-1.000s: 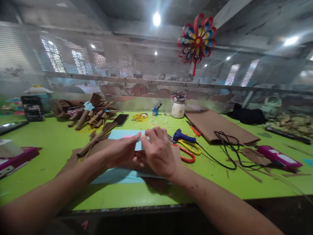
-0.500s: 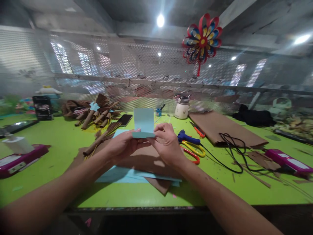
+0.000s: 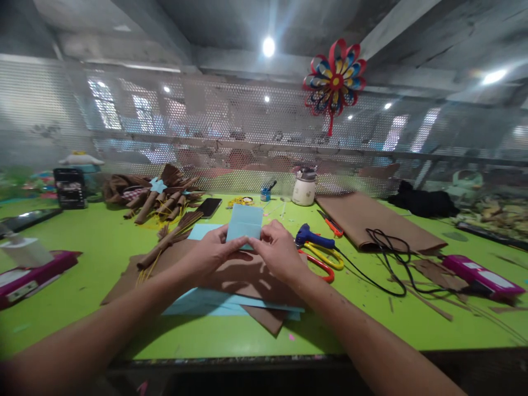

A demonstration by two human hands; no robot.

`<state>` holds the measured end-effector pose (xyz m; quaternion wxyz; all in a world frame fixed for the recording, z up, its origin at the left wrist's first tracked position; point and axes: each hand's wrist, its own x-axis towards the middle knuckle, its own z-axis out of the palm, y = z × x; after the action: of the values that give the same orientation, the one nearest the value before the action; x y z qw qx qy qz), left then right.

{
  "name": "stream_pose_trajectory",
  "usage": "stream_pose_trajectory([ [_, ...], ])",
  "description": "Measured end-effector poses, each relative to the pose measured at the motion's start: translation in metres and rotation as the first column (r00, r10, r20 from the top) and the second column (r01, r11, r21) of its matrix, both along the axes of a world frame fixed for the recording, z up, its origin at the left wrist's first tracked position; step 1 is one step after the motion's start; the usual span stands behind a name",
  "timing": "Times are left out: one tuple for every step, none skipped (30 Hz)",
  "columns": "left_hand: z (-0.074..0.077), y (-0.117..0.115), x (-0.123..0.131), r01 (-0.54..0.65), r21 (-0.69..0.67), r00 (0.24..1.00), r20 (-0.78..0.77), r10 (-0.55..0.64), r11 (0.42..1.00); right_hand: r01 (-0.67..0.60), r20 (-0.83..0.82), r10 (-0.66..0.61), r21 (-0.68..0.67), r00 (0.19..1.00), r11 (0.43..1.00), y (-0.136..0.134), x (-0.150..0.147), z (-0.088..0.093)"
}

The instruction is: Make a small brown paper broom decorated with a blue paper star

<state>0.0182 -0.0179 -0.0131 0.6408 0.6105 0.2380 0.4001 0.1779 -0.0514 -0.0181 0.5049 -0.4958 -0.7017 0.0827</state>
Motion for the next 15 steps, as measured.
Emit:
stream_pose_trajectory([
  [-0.0013, 0.0001, 0.0007, -0.014, 0.02, 1.0, -0.026, 0.014, 1.0, 0.001, 0.004, -0.001, -0.004, 1.0, 1.0, 0.0, -0.0004, 0.0],
  [-0.0022, 0.0003, 0.0011, -0.016, 0.033, 0.999, -0.042, 0.017, 0.999, 0.0, 0.004, 0.0, -0.011, 1.0, 1.0, 0.0003, -0.0007, -0.0003],
  [-0.0029, 0.0008, 0.0014, -0.011, 0.039, 0.999, -0.046, 0.013, 0.999, -0.002, -0.002, 0.002, -0.02, 1.0, 1.0, 0.0009, -0.0008, -0.0009],
  [-0.0035, 0.0013, 0.0015, -0.004, 0.041, 0.999, -0.043, 0.006, 0.999, -0.004, -0.009, 0.004, -0.03, 1.0, 1.0, 0.0016, -0.0009, -0.0016],
  [-0.0039, 0.0019, 0.0016, 0.001, 0.038, 0.999, -0.04, 0.001, 0.999, -0.005, -0.018, 0.004, -0.038, 1.0, 0.999, 0.0024, -0.0009, -0.0024],
  [-0.0043, 0.0026, 0.0015, -0.002, 0.033, 0.999, -0.036, 0.003, 0.999, -0.007, -0.027, 0.005, -0.043, 1.0, 0.999, 0.0032, -0.0011, -0.0033],
  [-0.0047, 0.0031, 0.0015, -0.007, 0.024, 0.999, -0.031, 0.008, 1.0, -0.006, -0.037, 0.004, -0.044, 0.999, 0.999, 0.0039, -0.0013, -0.0043],
  [-0.0052, 0.0036, 0.0014, -0.014, 0.014, 1.0, -0.024, 0.014, 1.0, -0.002, -0.047, 0.0, -0.042, 0.999, 0.999, 0.0045, -0.0017, -0.0052],
  [-0.0055, 0.0038, 0.0013, -0.022, 0.005, 1.0, -0.016, 0.022, 1.0, 0.005, -0.056, -0.007, -0.038, 0.998, 0.999, 0.0049, -0.0022, -0.0061],
  [-0.0058, 0.0039, 0.0013, -0.028, -0.003, 1.0, -0.01, 0.028, 1.0, 0.013, -0.064, -0.015, -0.033, 0.998, 0.999, 0.0052, -0.0028, -0.0067],
  [-0.0059, 0.0037, 0.0012, -0.03, -0.009, 1.0, -0.007, 0.03, 1.0, 0.021, -0.073, -0.023, -0.028, 0.997, 0.999, 0.0054, -0.0033, -0.0072],
  [-0.0058, 0.0033, 0.0012, -0.028, -0.012, 1.0, -0.009, 0.028, 1.0, 0.03, -0.082, -0.032, -0.024, 0.996, 0.999, 0.0055, -0.0038, -0.0074],
  [-0.0055, 0.0028, 0.0011, -0.022, -0.014, 1.0, -0.01, 0.022, 1.0, 0.04, -0.093, -0.042, -0.022, 0.995, 0.999, 0.0055, -0.0042, -0.0073],
  [-0.0051, 0.0023, 0.001, -0.015, -0.012, 1.0, -0.009, 0.015, 1.0, 0.049, -0.107, -0.051, -0.023, 0.993, 0.999, 0.0055, -0.0043, -0.0071],
  [-0.0046, 0.0019, 0.001, -0.009, -0.008, 1.0, -0.005, 0.009, 1.0, 0.055, -0.128, -0.059, -0.03, 0.99, 0.998, 0.0055, -0.0044, -0.0066],
])
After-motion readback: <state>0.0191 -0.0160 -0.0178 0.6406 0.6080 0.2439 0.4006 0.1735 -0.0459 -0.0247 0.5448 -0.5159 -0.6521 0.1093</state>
